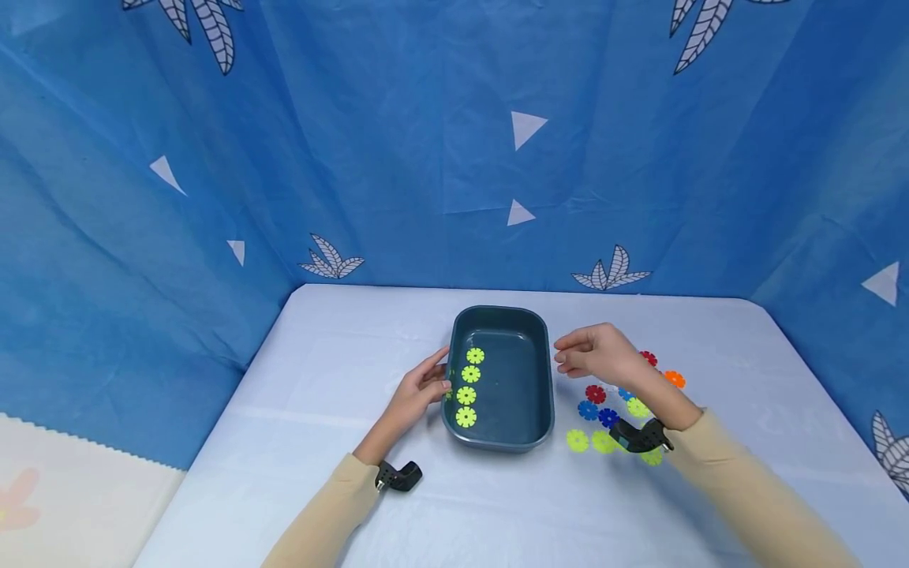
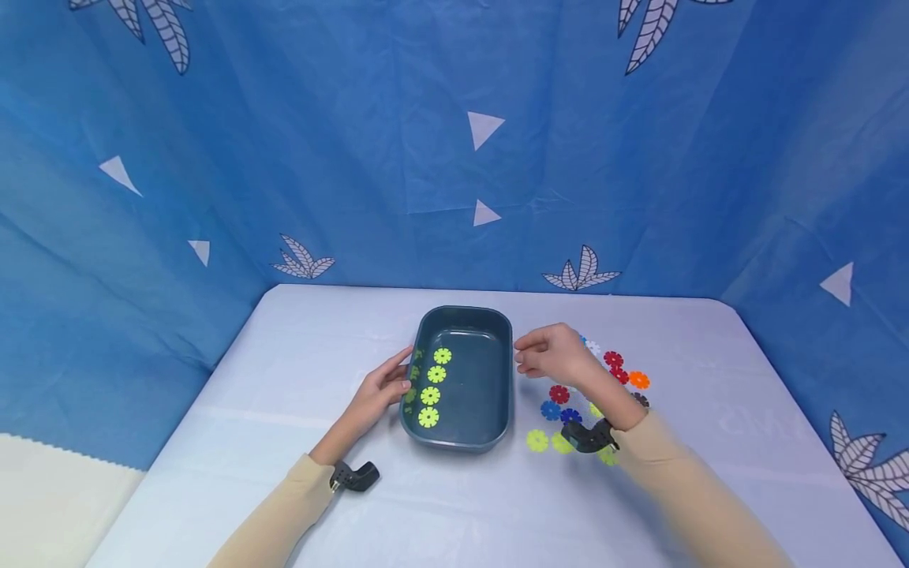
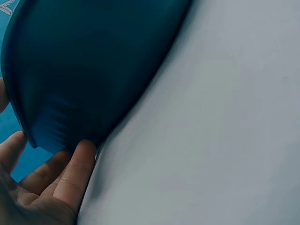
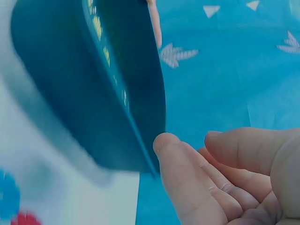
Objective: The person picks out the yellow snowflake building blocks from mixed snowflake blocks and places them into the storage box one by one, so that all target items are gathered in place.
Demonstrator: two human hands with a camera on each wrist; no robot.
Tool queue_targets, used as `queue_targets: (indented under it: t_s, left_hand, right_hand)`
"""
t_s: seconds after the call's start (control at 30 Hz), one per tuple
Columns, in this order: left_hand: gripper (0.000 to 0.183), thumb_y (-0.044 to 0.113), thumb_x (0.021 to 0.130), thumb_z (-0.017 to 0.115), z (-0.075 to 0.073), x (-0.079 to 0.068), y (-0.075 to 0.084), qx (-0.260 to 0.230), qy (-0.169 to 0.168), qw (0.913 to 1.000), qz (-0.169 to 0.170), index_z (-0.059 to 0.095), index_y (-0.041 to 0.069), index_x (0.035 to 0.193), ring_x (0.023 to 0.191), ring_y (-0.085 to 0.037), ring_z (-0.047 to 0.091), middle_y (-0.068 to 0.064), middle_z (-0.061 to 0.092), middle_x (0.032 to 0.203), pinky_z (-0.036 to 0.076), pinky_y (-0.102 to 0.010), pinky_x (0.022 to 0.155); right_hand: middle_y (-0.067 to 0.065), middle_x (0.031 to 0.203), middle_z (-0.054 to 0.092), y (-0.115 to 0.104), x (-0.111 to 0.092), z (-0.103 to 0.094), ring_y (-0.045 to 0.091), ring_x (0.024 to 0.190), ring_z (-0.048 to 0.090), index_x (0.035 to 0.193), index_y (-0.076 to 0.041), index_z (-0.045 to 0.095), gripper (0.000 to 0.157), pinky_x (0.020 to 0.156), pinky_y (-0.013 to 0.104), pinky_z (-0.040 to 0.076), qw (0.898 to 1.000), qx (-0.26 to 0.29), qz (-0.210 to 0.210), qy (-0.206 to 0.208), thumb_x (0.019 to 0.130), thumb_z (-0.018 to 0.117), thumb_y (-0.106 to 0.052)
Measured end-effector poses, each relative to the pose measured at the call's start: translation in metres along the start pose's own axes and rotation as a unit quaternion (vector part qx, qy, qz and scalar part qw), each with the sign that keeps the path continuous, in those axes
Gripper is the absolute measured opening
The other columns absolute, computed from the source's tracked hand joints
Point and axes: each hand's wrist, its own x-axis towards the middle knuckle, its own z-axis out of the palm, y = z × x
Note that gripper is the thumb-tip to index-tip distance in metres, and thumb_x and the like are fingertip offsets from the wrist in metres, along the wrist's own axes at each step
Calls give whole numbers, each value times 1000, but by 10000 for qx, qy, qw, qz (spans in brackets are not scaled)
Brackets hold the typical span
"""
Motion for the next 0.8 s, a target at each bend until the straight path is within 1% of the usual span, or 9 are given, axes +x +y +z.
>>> queue_targets:
  t_s: [0.2,0.3,0.37,0.53,0.63,0.8]
  left_hand:
    - [66,15,96,61,0,0,0,49,-5,10000,-39,40,20,158,133,-40,58,-24,55,147,62,-41,97]
    - [65,15,97,61,0,-1,0,33,-14,10000,-42,40,20,158,132,-40,59,-24,56,146,62,-41,96]
    - [64,15,97,61,0,-1,0,17,-18,10000,-16,40,19,158,131,-40,60,-25,56,146,62,-42,96]
    - [64,14,97,62,0,-1,0,-33,7,10000,-11,41,18,157,129,-41,61,-25,56,145,62,-43,95]
    - [64,13,97,62,0,0,0,-42,26,10000,-26,42,19,157,128,-40,61,-25,57,145,62,-43,94]
    - [63,13,97,62,0,0,1,-34,33,10000,-13,42,20,157,128,-39,61,-24,57,144,63,-42,94]
  right_hand:
    - [30,118,71,20,-19,-29,35,98,76,129,14,61,39,85,44,64,9994,-237,235,127,99,64,-11]
    - [30,116,72,33,-28,-40,34,98,76,129,15,60,41,84,44,65,9985,-334,381,192,98,64,-11]
    - [29,115,72,42,-33,-46,34,97,76,129,15,60,41,84,42,65,9972,-413,563,277,98,64,-12]
    - [30,115,72,63,-44,-55,31,95,76,130,17,58,45,83,41,65,9927,-494,991,486,97,66,-13]
    - [31,116,71,74,-50,-58,29,94,76,130,17,57,47,82,40,66,9907,-482,1143,558,97,66,-14]
    - [28,114,72,93,-57,-61,26,91,76,130,16,58,51,80,37,66,9871,-490,1380,642,96,69,-20]
